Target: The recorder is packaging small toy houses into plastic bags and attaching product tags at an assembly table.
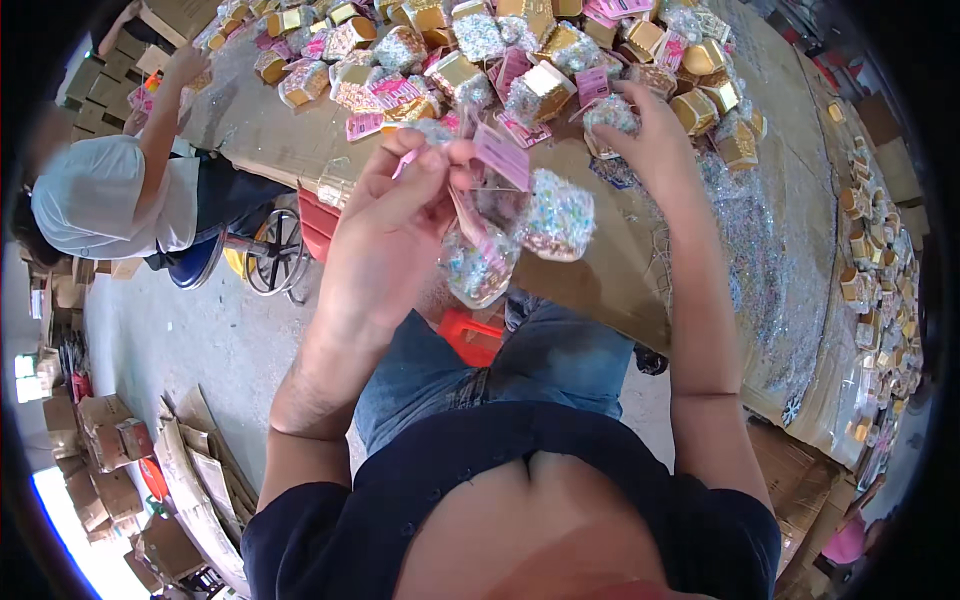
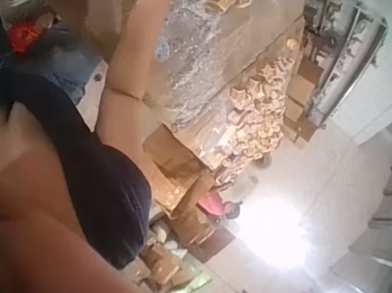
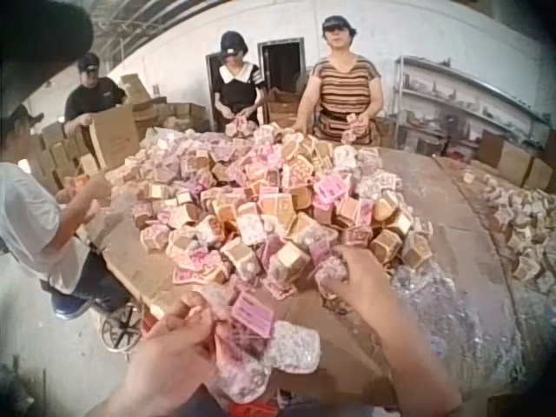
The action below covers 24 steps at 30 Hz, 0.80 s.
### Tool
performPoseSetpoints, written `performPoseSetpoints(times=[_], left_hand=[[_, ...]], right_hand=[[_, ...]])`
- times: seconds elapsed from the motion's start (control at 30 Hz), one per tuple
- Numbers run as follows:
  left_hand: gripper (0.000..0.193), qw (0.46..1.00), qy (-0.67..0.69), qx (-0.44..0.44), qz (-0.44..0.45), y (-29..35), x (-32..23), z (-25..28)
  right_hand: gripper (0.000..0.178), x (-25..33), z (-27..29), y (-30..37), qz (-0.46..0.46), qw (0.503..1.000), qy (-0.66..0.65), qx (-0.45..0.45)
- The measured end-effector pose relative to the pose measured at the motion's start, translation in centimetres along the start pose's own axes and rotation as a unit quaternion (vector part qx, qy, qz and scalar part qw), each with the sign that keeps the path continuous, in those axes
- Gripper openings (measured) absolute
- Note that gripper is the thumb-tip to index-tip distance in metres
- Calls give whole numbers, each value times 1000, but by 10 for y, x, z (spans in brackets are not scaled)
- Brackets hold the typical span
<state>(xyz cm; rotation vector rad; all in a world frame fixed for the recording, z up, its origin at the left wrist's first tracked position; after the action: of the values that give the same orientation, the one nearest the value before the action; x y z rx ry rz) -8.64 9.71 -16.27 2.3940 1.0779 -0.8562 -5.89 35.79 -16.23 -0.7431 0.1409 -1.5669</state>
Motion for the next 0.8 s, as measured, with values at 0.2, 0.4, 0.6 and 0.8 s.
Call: performPoseSetpoints(times=[0.2,0.4,0.6,0.8], left_hand=[[30,998,-67,-21,3,-9,1,-10],[40,985,-170,24,-11,-23,14,-26],[58,979,-192,63,9,-28,31,-46],[48,967,-244,72,-17,-27,35,-51]], right_hand=[[45,15,31,-2,-37,967,-249,-42],[44,55,58,4,11,873,-488,-3],[47,104,66,6,123,920,-359,98],[49,119,60,8,162,934,-303,97]])
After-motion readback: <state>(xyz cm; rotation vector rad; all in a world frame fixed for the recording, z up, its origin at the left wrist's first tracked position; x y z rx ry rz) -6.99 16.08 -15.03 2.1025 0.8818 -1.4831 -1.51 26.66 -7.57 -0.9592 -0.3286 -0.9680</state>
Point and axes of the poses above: each hand's wrist, its own y-axis away from the middle knuckle, its own z-axis out of the back of the hand, x = y × z, the point moved 9 cm from there along -y, towards the middle knuckle, and after that the axes turned 5 degrees about z, right-handed, at the moved point
